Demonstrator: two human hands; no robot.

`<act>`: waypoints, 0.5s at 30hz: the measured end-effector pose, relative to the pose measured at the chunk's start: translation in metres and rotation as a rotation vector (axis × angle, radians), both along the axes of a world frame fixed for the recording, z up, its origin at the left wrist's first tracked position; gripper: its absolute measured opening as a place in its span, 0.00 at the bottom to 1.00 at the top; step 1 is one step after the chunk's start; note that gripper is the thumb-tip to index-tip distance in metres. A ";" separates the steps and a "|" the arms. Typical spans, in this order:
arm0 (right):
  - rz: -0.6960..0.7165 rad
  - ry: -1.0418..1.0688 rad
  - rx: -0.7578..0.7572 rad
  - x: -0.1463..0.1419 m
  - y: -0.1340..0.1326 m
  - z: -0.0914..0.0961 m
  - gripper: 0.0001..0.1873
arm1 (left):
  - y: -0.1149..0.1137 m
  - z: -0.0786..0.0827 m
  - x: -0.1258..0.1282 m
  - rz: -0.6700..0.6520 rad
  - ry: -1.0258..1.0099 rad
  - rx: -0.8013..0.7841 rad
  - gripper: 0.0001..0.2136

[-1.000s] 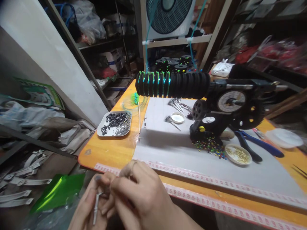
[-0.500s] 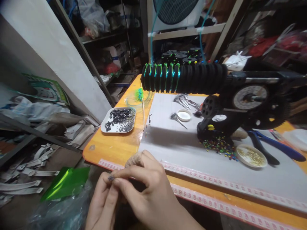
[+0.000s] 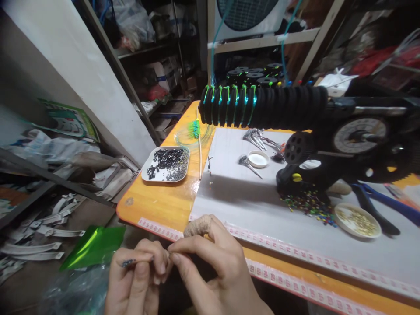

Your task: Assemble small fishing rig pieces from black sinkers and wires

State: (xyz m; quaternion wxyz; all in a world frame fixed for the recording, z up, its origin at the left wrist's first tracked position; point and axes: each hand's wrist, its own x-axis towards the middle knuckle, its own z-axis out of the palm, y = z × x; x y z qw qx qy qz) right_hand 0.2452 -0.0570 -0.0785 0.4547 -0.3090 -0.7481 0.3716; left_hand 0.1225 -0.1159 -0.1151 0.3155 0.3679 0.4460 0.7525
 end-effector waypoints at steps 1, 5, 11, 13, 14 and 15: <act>0.002 0.000 -0.005 0.000 0.000 0.000 0.08 | 0.000 -0.001 0.000 -0.001 0.008 0.001 0.06; -0.008 0.006 -0.024 0.000 -0.002 0.002 0.09 | -0.001 -0.002 0.001 -0.003 0.031 0.003 0.06; -0.008 0.009 -0.034 -0.001 -0.003 0.005 0.08 | 0.000 -0.002 0.003 0.005 0.016 0.002 0.06; -0.007 0.013 -0.031 -0.001 -0.003 0.004 0.08 | 0.000 -0.001 0.004 0.008 0.015 0.003 0.06; -0.006 0.014 -0.031 -0.001 -0.003 0.004 0.08 | 0.000 -0.001 0.004 0.009 0.017 0.005 0.06; -0.005 0.015 -0.032 0.000 -0.003 0.004 0.08 | 0.000 -0.001 0.003 0.008 0.019 0.006 0.06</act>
